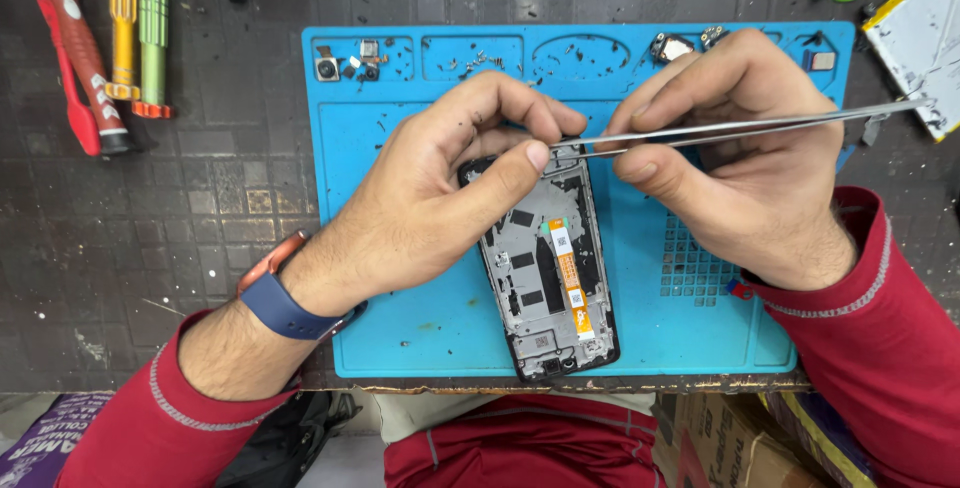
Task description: The person works on a disassembled smartphone frame on a blue repair mat, using tweezers and a metal pry tool to scrape and remove old adhesive and debris from the frame edges and interior. They rotate the phone repeatedly to reach different sides and pick small debris away by hand.
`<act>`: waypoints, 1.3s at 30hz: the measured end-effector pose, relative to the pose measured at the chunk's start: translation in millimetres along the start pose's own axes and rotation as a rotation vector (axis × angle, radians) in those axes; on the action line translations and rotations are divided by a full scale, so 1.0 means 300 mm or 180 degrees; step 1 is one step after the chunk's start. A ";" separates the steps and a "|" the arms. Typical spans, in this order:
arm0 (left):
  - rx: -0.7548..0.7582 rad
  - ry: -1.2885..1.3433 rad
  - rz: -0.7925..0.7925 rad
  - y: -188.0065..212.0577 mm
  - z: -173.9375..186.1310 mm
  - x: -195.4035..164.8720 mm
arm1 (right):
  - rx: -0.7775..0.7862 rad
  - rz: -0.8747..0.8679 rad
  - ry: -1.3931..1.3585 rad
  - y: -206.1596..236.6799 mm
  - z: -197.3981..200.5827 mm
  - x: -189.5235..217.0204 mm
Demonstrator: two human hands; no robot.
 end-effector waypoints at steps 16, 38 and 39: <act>0.0013 -0.0325 -0.0018 -0.004 0.001 -0.016 | 0.0011 -0.0040 0.0008 0.001 -0.002 0.005; 0.0023 -0.0189 0.0006 0.001 0.005 -0.004 | -0.0014 0.0004 -0.0102 -0.001 0.004 0.006; 0.0013 -0.0160 0.0057 -0.001 0.005 0.000 | -0.0005 0.0037 -0.0130 -0.002 0.004 0.007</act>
Point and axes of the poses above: each hand's wrist, its own y-axis away from the middle knuckle, its own z-axis out of the back of the hand, x = y × z, the point moved 7 cm from there along -y, towards the middle knuckle, and after that the axes turned 12 degrees about -x, right-handed, at the moved point
